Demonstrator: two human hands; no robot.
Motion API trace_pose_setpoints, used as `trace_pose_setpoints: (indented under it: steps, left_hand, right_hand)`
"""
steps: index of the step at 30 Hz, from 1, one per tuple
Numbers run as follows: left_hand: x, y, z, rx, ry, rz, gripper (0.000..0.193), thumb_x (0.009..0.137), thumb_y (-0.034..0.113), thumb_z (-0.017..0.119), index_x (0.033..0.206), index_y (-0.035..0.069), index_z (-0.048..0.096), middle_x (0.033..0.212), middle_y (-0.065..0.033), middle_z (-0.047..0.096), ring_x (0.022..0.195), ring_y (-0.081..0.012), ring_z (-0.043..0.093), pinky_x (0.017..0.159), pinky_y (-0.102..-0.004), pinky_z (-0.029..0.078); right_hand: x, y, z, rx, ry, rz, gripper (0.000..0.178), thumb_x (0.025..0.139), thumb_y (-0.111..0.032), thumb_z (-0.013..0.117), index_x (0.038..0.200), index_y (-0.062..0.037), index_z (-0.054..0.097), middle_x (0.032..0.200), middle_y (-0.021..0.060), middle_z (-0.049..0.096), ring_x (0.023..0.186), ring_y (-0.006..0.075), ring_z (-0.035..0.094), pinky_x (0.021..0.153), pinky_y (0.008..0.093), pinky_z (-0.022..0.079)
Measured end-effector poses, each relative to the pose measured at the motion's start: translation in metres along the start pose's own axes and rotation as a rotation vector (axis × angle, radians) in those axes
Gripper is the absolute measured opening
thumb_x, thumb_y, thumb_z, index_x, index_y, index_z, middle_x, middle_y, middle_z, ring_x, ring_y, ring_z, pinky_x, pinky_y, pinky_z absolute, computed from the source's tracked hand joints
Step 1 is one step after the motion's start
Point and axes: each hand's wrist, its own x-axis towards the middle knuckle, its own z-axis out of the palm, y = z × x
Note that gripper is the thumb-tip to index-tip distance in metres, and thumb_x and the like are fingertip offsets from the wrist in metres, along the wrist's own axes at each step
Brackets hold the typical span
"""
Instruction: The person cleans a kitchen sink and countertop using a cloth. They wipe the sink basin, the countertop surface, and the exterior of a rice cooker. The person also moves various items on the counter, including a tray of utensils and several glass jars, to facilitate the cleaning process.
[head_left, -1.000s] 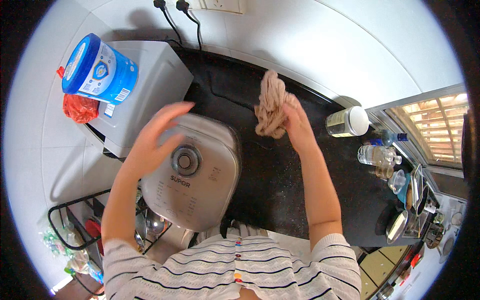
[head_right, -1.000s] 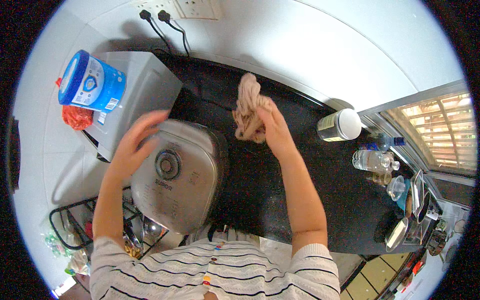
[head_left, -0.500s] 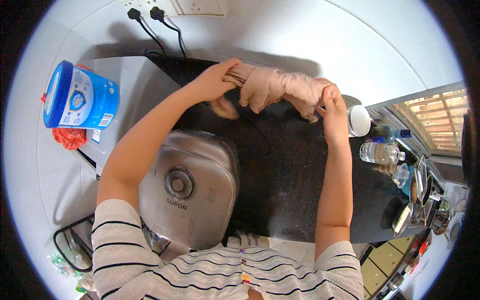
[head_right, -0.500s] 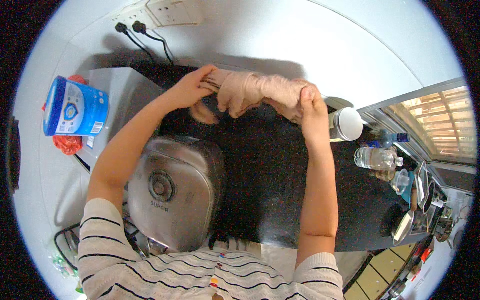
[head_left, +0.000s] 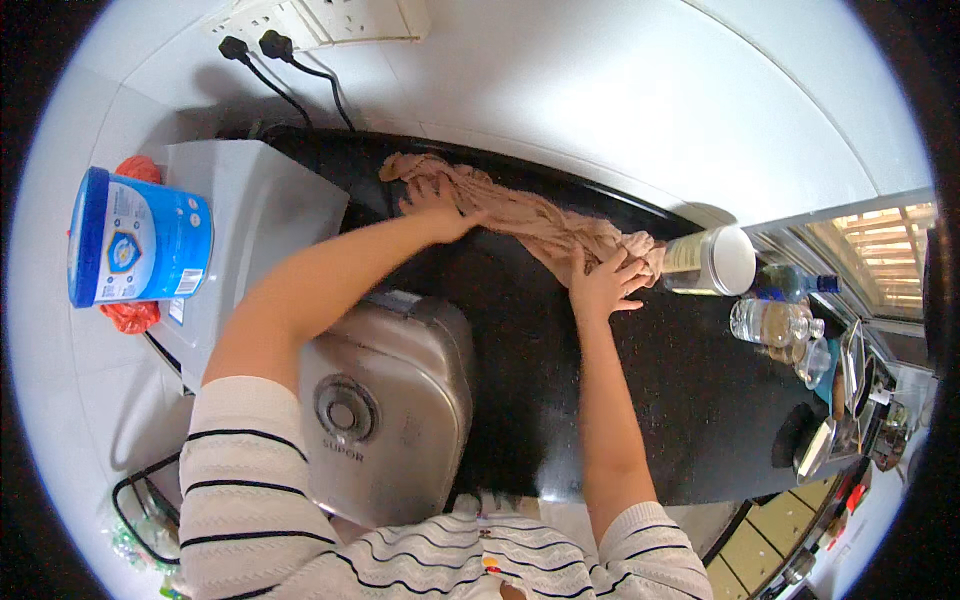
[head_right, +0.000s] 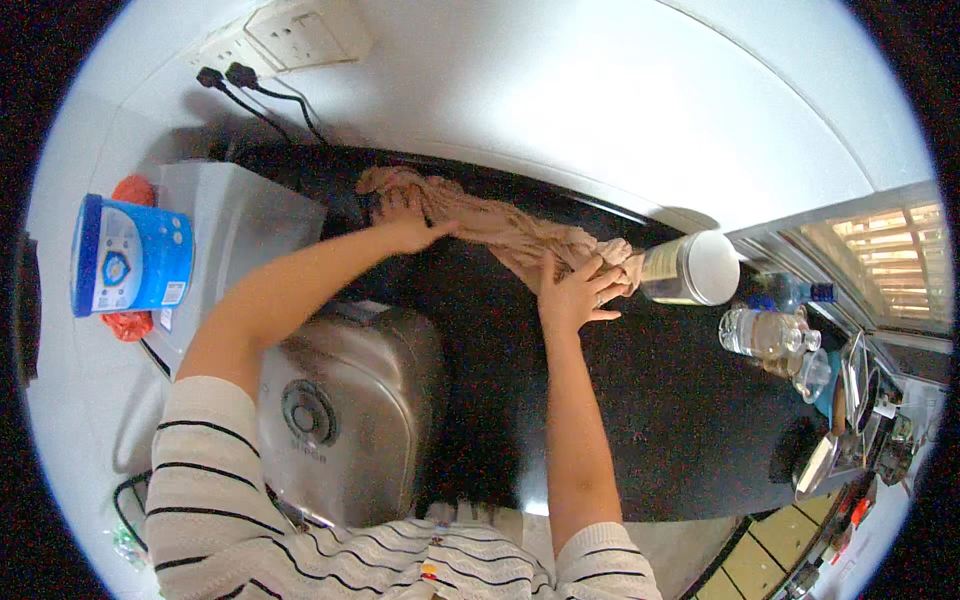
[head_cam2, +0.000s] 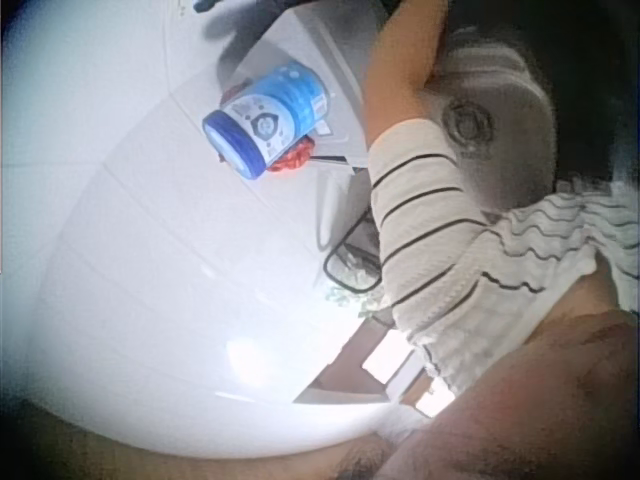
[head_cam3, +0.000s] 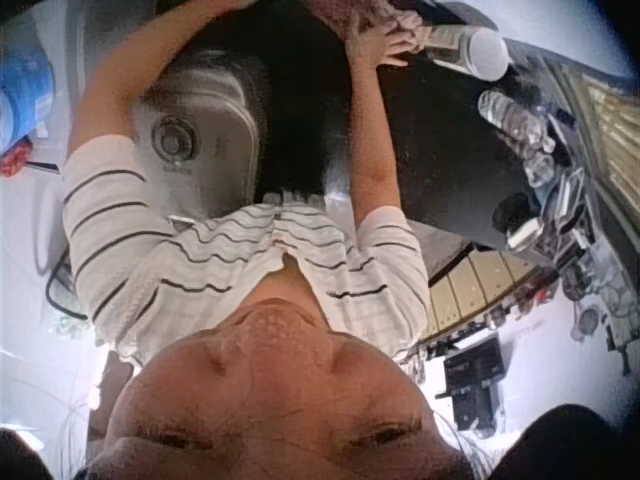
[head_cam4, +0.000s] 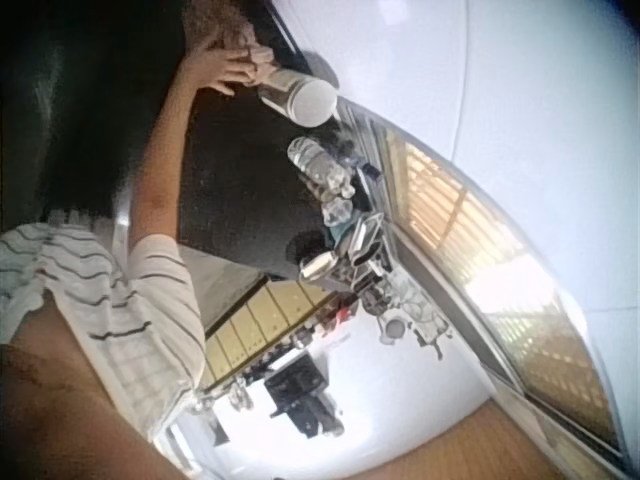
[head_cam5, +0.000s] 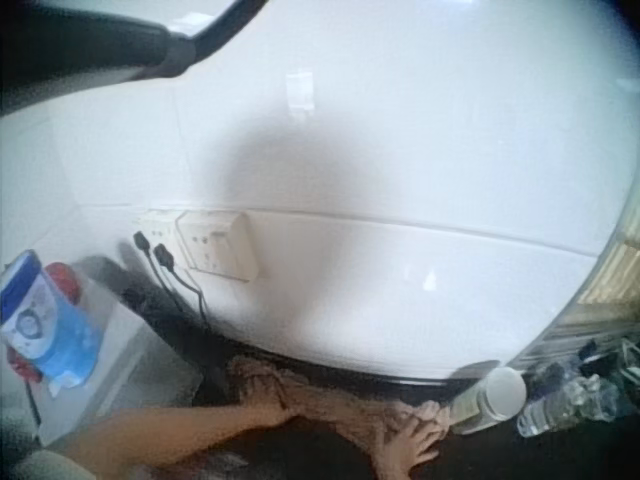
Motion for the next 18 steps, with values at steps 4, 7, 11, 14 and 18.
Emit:
trace_pose_setpoints:
  steps: [4, 7, 11, 14, 18]
  left_hand:
    - [0.014, 0.018, 0.018, 0.088, 0.358, 0.08, 0.096, 0.076, 0.061, 0.069, 0.144, 0.002, 0.036, 0.148, -0.03, 0.029, 0.138, -0.0476, 0.026, 0.111, -0.0591, 0.025]
    - [0.023, -0.002, -0.001, 0.307, 0.506, 0.392, 0.044, 0.083, 0.033, 0.067, 0.115, 0.002, 0.062, 0.129, -0.0223, 0.052, 0.122, -0.04, 0.043, 0.103, -0.0536, 0.037]
    - [0.037, -0.042, -0.013, 0.882, 0.412, 0.435, 0.033, 0.089, 0.026, 0.058, 0.114, 0.006, 0.067, 0.123, -0.016, 0.057, 0.117, -0.0338, 0.048, 0.102, -0.051, 0.037]
    - [0.039, -0.074, -0.019, 1.096, 0.414, 0.367, 0.036, 0.089, 0.028, 0.057, 0.116, 0.006, 0.066, 0.122, -0.0162, 0.057, 0.115, -0.0348, 0.049, 0.1, -0.0537, 0.038]
    - [0.032, -0.074, -0.01, 0.856, 0.241, 0.056, 0.037, 0.087, 0.024, 0.06, 0.119, 0.005, 0.065, 0.123, -0.0144, 0.052, 0.108, -0.0358, 0.052, 0.09, -0.0521, 0.042]
  right_hand:
    - [0.002, -0.046, 0.012, 0.137, 0.268, -0.402, 0.075, 0.079, -0.043, 0.072, 0.14, -0.0051, 0.046, 0.138, 0.0277, 0.039, 0.133, 0.0486, 0.03, 0.111, 0.0624, 0.018]
    - [-0.002, -0.087, 0.038, 0.187, 0.112, -0.737, 0.062, 0.075, -0.023, 0.072, 0.134, -0.0088, 0.054, 0.132, 0.0224, 0.046, 0.126, 0.0445, 0.041, 0.106, 0.0558, 0.032]
    - [-0.006, -0.153, 0.09, 0.282, -0.022, -1.08, 0.046, 0.079, -0.021, 0.067, 0.123, -0.0112, 0.062, 0.131, 0.0167, 0.051, 0.124, 0.0397, 0.047, 0.102, 0.0515, 0.04]
    - [0.01, -0.181, 0.113, 0.371, -0.038, -1.292, 0.041, 0.081, -0.025, 0.065, 0.119, -0.011, 0.064, 0.131, 0.0155, 0.053, 0.122, 0.0367, 0.05, 0.1, 0.0506, 0.043]
    - [-0.005, -0.195, 0.109, 0.253, -0.07, -1.293, 0.039, 0.084, -0.031, 0.062, 0.118, -0.0104, 0.065, 0.129, 0.0148, 0.055, 0.121, 0.0341, 0.052, 0.098, 0.051, 0.045]
